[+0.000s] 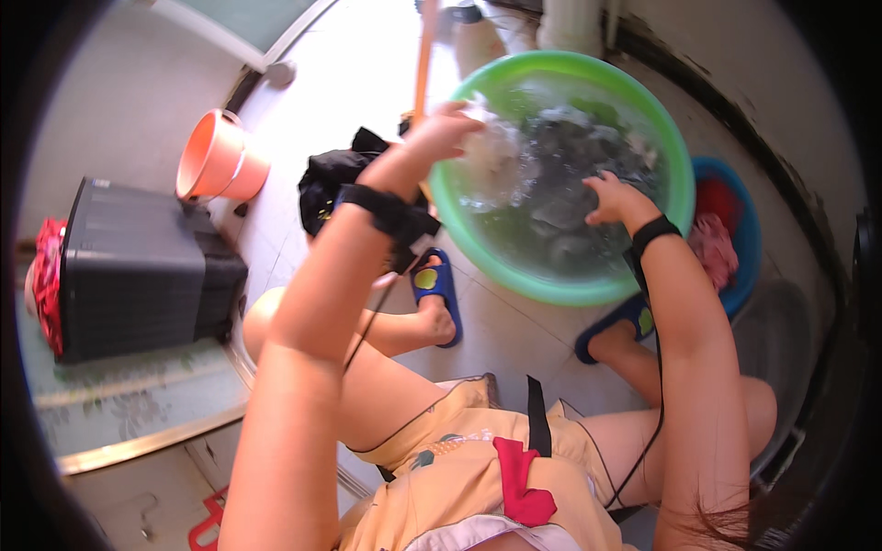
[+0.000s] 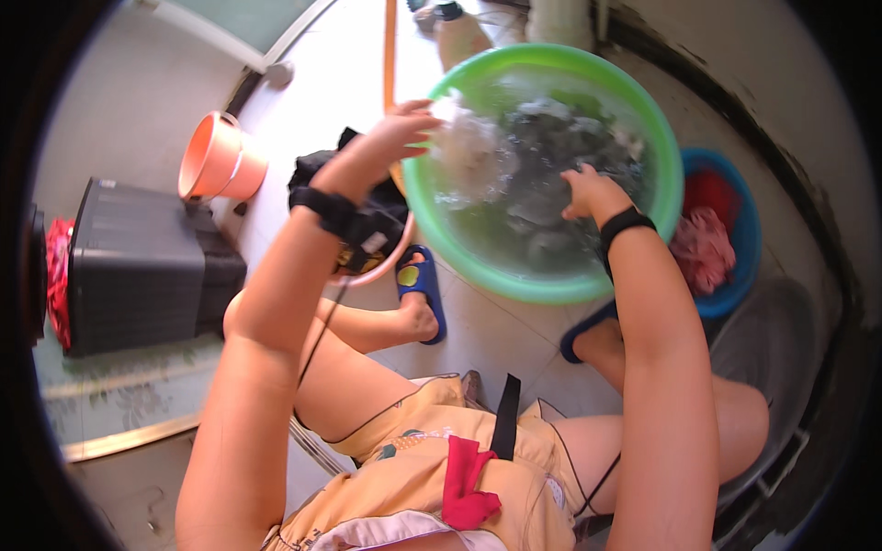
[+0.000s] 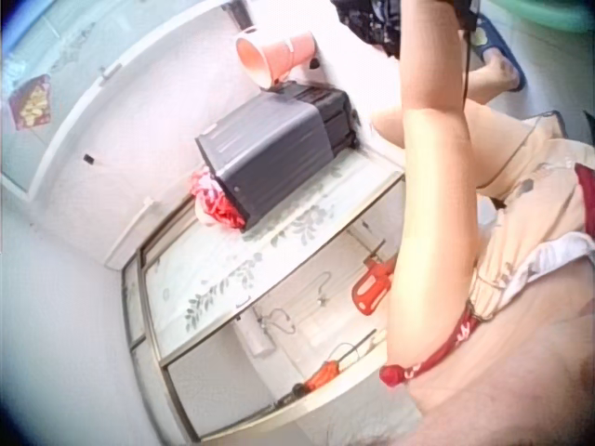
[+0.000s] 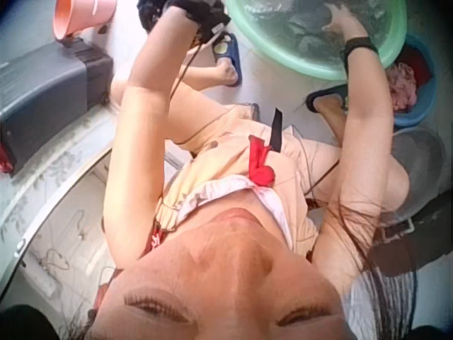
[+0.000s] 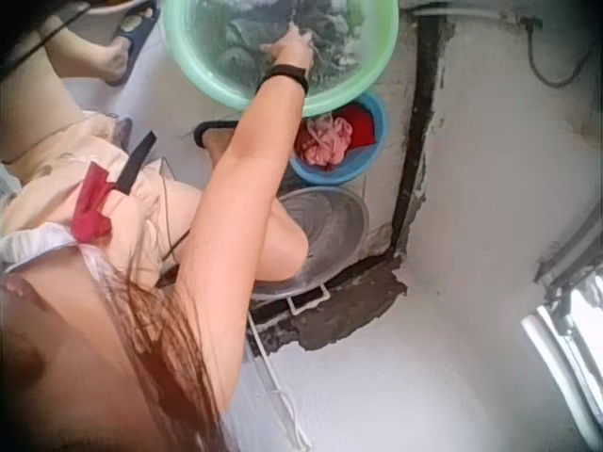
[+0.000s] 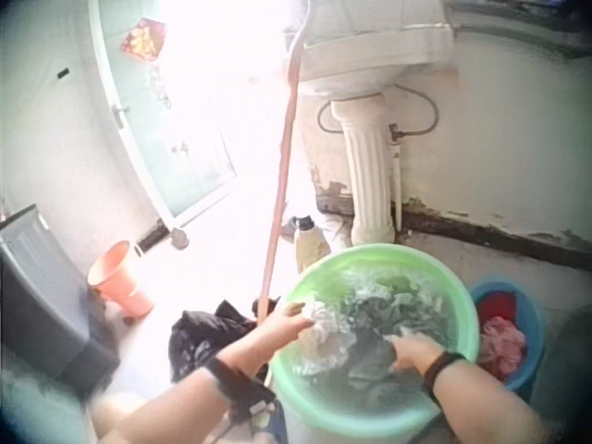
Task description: The person washes various articles of clothing by hand in a basin of soapy water, scrubbing and wringing them out individually.
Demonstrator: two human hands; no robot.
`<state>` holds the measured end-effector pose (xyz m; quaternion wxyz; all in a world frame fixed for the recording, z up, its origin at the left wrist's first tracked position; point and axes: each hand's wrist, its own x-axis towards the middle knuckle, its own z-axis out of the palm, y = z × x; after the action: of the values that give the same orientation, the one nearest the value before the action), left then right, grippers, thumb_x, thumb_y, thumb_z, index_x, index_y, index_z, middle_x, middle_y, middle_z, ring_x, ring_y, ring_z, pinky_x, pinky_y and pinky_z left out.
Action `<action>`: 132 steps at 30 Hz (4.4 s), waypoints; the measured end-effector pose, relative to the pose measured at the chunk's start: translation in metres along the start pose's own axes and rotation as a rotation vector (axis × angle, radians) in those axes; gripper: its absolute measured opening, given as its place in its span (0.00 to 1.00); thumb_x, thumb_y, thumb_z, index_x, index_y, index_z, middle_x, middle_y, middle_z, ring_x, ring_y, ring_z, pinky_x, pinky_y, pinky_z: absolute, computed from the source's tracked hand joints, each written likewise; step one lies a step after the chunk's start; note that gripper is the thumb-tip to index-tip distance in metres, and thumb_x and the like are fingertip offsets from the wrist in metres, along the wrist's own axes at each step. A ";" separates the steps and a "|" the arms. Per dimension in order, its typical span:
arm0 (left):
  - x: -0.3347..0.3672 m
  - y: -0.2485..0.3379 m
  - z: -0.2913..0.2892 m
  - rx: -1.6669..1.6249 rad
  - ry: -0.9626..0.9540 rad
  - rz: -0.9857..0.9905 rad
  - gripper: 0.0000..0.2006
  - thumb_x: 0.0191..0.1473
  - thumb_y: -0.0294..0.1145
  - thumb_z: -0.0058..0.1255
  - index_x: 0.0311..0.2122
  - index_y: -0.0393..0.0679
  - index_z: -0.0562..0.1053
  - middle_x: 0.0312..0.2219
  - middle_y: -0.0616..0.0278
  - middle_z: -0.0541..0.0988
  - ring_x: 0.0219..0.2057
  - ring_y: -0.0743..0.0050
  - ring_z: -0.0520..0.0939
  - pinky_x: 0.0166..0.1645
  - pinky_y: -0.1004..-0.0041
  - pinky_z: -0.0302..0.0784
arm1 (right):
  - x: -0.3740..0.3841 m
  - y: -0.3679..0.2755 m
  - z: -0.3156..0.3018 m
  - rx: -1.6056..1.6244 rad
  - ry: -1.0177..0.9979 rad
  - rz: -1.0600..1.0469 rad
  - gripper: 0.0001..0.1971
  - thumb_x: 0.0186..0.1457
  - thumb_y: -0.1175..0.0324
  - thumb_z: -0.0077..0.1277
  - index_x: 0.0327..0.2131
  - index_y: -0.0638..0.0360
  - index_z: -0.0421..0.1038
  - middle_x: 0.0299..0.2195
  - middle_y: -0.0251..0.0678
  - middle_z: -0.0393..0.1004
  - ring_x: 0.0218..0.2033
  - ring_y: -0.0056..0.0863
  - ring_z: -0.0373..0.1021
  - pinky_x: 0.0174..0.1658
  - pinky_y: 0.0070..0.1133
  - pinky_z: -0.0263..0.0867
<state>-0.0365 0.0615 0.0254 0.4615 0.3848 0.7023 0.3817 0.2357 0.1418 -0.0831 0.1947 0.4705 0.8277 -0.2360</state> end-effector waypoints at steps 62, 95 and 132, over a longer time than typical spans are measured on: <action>-0.024 -0.135 0.045 1.050 -0.033 0.487 0.07 0.35 0.36 0.44 0.15 0.47 0.72 0.16 0.61 0.74 0.24 0.62 0.75 0.29 0.67 0.69 | -0.097 -0.009 -0.161 0.422 0.687 -0.205 0.10 0.44 0.64 0.50 0.25 0.61 0.67 0.19 0.29 0.65 0.23 0.16 0.61 0.27 0.16 0.58; -0.027 -0.127 0.045 1.029 -0.079 0.422 0.09 0.36 0.37 0.43 0.17 0.48 0.74 0.19 0.60 0.75 0.27 0.63 0.75 0.32 0.68 0.69 | -0.160 -0.072 -0.177 0.791 0.613 -0.442 0.09 0.51 0.65 0.45 0.29 0.62 0.68 0.22 0.22 0.66 0.25 0.10 0.60 0.31 0.11 0.57; -0.024 -0.131 0.047 0.999 -0.064 0.464 0.08 0.36 0.37 0.43 0.16 0.48 0.72 0.18 0.61 0.74 0.26 0.62 0.74 0.31 0.67 0.68 | -0.157 -0.082 -0.140 0.550 0.369 -0.427 0.09 0.44 0.73 0.52 0.27 0.59 0.60 0.22 0.26 0.58 0.25 0.13 0.55 0.27 0.13 0.54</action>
<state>-0.0103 -0.0052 -0.0962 0.1476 0.7130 0.6806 0.0819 0.2255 0.0775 0.1335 -0.1442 0.3570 0.8339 -0.3955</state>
